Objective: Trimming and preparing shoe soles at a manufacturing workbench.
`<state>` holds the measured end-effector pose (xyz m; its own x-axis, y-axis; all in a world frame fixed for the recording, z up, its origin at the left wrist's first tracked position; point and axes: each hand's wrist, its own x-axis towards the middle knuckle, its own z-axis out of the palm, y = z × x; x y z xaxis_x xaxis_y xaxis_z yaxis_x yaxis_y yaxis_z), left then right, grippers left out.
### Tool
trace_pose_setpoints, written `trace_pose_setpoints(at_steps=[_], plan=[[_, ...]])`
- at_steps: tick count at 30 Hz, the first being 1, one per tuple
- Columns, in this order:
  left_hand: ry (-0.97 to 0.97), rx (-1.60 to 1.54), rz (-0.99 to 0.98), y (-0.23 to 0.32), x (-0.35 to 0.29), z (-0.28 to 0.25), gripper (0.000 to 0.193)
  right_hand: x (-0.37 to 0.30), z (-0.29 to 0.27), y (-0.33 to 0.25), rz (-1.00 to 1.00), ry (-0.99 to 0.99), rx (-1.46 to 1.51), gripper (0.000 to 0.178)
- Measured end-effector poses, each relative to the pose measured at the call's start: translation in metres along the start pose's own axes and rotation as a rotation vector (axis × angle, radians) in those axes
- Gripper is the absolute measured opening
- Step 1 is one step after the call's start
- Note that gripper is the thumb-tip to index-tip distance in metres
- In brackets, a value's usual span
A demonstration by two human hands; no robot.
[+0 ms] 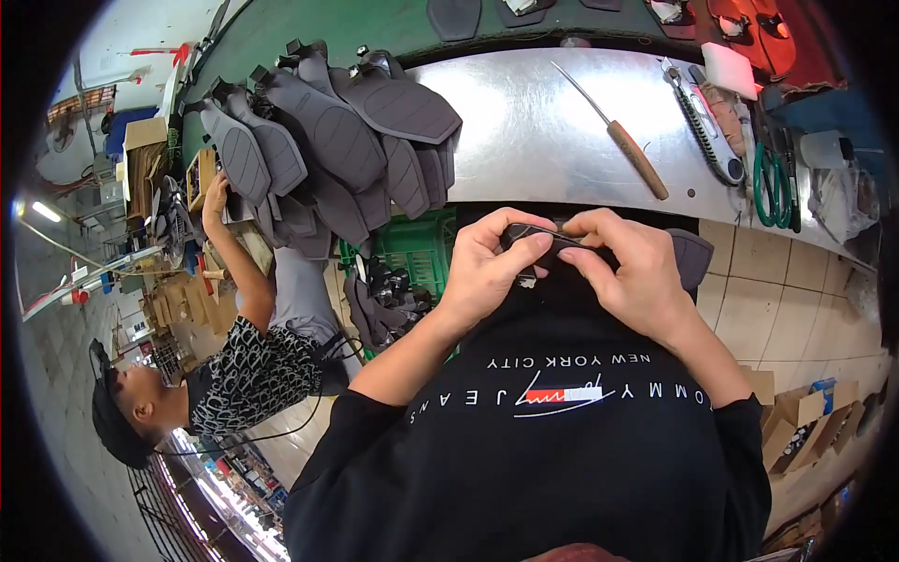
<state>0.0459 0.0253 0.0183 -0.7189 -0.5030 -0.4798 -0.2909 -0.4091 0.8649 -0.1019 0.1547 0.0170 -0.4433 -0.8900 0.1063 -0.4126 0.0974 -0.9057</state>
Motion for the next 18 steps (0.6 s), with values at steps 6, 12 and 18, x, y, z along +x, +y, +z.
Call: trace_pose_setpoints(at_steps=[6, 12, 18], plan=[[-0.023, 0.066, 0.104, 0.011, -0.007, -0.003, 0.017, 0.020, -0.016, -0.011, 0.089, -0.201, 0.072, 0.010], [0.356, -0.328, 0.404, 0.023, 0.001, -0.037, 0.019, 0.070, -0.041, -0.032, -0.564, 0.547, -0.269, 0.023], [0.262, -0.912, -0.006, -0.003, 0.017, -0.052, 0.031, 0.079, 0.002, 0.076, -0.125, 0.314, -0.572, 0.032]])
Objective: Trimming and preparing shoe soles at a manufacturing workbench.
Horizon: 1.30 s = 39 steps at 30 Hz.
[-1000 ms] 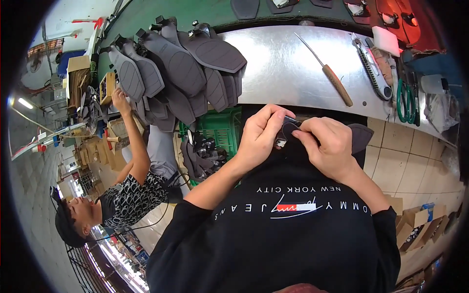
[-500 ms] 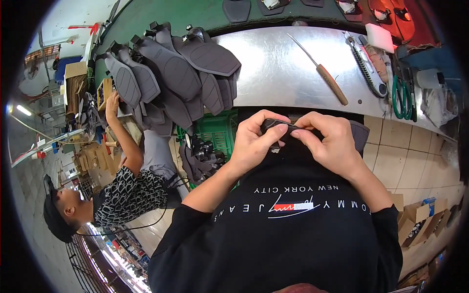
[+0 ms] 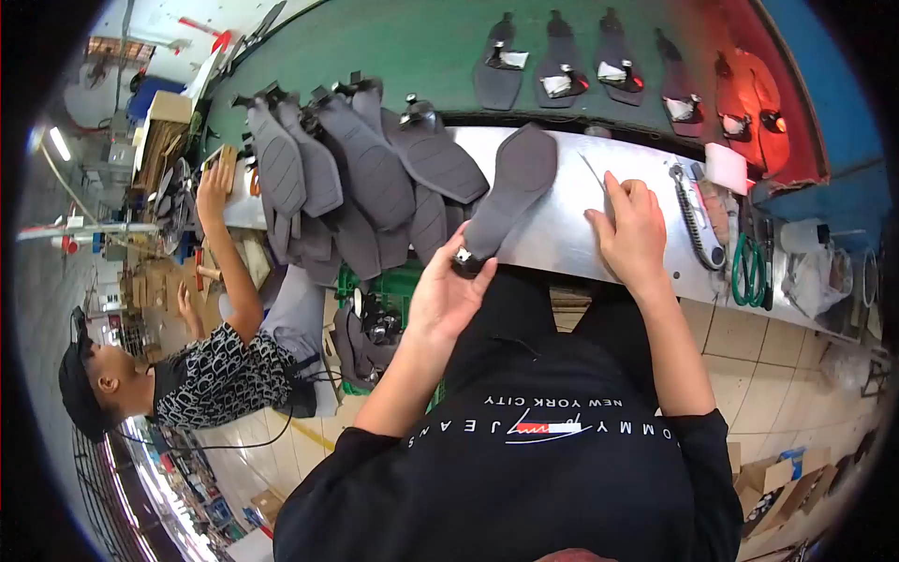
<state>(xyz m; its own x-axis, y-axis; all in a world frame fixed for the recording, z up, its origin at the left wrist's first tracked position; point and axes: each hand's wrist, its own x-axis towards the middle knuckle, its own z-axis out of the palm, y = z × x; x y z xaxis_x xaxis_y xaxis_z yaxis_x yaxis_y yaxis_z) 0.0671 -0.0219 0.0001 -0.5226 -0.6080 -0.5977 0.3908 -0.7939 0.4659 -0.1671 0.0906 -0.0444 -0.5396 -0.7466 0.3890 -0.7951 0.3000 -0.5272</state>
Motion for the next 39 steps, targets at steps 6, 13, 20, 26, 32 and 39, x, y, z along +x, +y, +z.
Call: trace_pose_setpoints(at_steps=[6, 13, 20, 26, 32, 39], plan=[[-0.013, -0.322, -0.342, -0.005, 0.012, -0.005, 0.016, -0.008, -0.034, -0.017, 0.152, 0.181, 0.469, 0.030], [-0.032, -0.318, -0.380, -0.034, 0.013, 0.021, 0.026, -0.049, -0.039, -0.078, 0.534, -0.668, 1.188, 0.061], [-0.003, -0.209, -0.381, -0.047, 0.008, 0.018, 0.023, -0.073, -0.006, -0.060, 0.349, -0.456, 1.105, 0.045], [-0.049, -0.044, -0.240, -0.043, 0.003, 0.027, 0.032, -0.052, -0.035, -0.056, 0.740, -0.672, 1.461, 0.034], [0.016, 0.437, 0.468, -0.048, 0.012, 0.034, 0.062, -0.063, -0.036, -0.077, 0.723, -0.855, 1.448, 0.056], [-0.071, 0.501, 0.681, -0.043, 0.016, 0.028, 0.073, -0.056, -0.043, -0.067, 0.854, -0.510, 1.680, 0.023]])
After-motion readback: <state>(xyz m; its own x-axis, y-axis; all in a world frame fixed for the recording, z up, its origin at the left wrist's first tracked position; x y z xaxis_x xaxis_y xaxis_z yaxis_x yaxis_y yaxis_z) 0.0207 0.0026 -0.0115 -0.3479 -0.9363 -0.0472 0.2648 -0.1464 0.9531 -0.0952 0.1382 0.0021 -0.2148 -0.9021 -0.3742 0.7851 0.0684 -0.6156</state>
